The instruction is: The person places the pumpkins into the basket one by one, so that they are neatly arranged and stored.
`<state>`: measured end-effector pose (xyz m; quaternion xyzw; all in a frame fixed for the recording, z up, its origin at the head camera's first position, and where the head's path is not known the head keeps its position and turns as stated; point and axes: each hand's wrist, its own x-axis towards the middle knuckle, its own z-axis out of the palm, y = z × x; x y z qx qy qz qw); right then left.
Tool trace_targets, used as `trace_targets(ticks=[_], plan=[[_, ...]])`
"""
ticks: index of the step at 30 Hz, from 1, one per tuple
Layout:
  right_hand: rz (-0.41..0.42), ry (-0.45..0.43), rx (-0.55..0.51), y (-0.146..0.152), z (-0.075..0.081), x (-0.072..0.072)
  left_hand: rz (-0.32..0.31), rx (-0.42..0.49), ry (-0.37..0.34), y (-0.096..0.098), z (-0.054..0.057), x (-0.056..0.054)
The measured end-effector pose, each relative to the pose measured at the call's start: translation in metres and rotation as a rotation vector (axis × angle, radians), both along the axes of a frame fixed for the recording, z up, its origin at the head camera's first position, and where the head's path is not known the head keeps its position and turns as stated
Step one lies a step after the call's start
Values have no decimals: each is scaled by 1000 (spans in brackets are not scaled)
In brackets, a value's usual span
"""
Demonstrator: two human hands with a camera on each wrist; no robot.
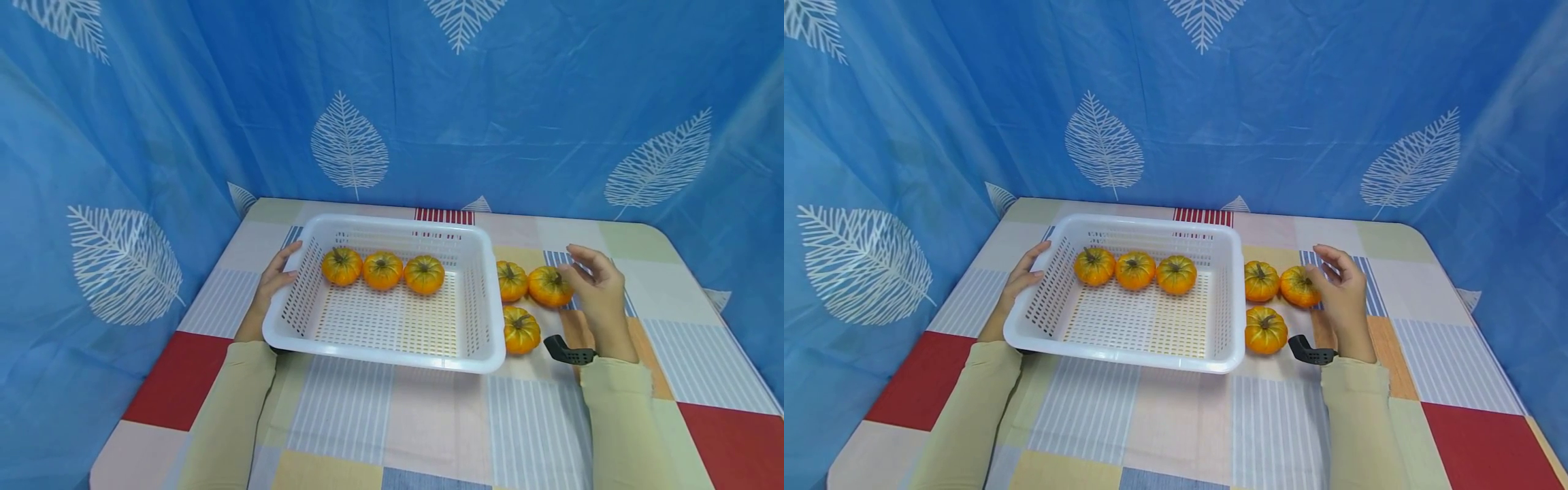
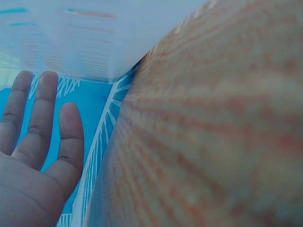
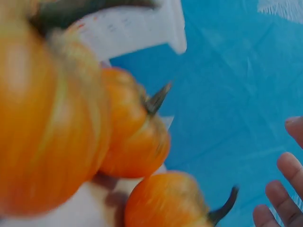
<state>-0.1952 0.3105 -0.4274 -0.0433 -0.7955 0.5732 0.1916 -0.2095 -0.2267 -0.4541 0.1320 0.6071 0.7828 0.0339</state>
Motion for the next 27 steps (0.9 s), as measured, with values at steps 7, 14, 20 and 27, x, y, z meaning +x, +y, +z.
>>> trace_targets(ticks=[7,14,20,27], plan=[[-53,-213,-30,12,-20,-2,-13,-14,9,-1,-1,0],[-27,-283,-54,20,-37,-5,-9,-12,5,-1,-3,-1],[-4,-262,-41,24,-50,-5,-10,-5,-5,-1,-2,-1],[62,-262,2,27,-56,-7,-16,-5,13,-2,-4,-2]])
